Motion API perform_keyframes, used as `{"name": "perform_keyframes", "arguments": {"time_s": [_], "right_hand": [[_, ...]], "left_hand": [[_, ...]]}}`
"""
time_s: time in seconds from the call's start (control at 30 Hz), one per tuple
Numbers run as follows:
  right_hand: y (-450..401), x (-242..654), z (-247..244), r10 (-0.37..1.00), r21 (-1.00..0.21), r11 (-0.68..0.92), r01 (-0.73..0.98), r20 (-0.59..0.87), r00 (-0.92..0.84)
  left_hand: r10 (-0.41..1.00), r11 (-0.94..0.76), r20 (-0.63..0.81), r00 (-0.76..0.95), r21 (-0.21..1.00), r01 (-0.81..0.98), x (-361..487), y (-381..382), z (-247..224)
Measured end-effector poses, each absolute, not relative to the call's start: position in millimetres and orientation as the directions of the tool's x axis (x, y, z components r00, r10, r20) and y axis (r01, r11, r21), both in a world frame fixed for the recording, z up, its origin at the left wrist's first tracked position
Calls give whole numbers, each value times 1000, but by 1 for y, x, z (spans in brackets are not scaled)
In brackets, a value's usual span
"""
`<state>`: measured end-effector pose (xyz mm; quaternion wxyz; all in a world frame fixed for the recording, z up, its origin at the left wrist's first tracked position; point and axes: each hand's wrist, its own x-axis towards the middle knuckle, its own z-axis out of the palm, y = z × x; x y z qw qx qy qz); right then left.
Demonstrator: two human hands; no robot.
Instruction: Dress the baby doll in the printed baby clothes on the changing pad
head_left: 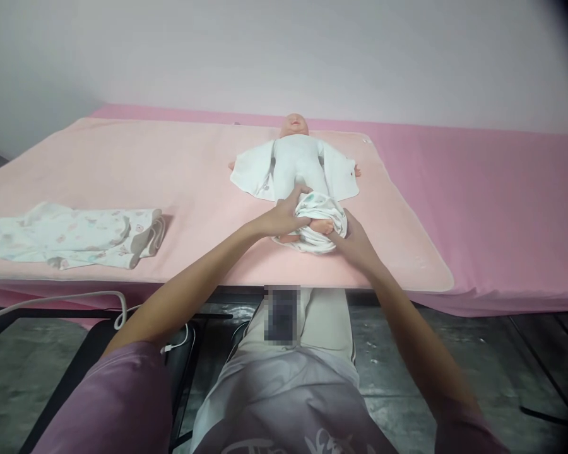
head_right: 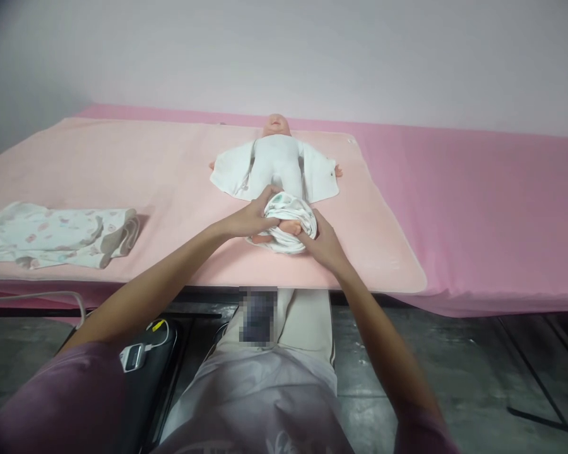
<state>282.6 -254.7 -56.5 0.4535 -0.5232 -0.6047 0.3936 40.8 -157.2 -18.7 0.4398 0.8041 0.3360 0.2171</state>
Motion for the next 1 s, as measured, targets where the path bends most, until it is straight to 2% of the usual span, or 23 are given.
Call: {"name": "perform_keyframes", "arguments": {"time_s": [0.13, 0.23, 0.33, 0.43, 0.53, 0.63, 0.73, 0.8, 0.9, 1.0], "right_hand": [[-221, 296, -49, 961, -843, 271, 464, 262, -84], [-199, 311, -41, 953, -875, 254, 411, 154, -262], [-184, 322, -29, 914, -959, 119, 256, 5, -405], [-167, 323, -14, 939, -980, -57, 193, -118, -323], [-147, 310, 5, 943, -930, -92, 355, -196, -269], [-133, 291, 15, 944, -889, 60, 455, -98, -316], [-130, 282, 2, 964, -891, 170, 421, 62, -258], [-132, 284, -18, 982, -895, 166, 413, 114, -148], [-138, 292, -49, 994, -880, 95, 466, 109, 2], [-143, 290, -64, 999, -906, 20, 423, 35, 28]], "left_hand": [[740, -420, 142, 657, 861, 287, 30, -154, -23], [716, -571, 217, 663, 728, 379, 19, -150, -20], [660, -674, 247, 709, 611, 415, 2, -142, -13], [655, -610, 189, 731, 703, 364, -7, -133, -6], [699, -481, 97, 709, 797, 365, -4, -122, -4], [676, -406, 64, 734, 863, 299, 2, -114, -8], [733, -307, 131, 668, 940, 151, -1, -110, -21], [829, -272, 172, 532, 955, 116, -6, -109, -34], [928, -216, 147, 343, 961, 171, -6, -111, -53], [957, -135, 77, 278, 972, 192, 3, -117, -64]]}}
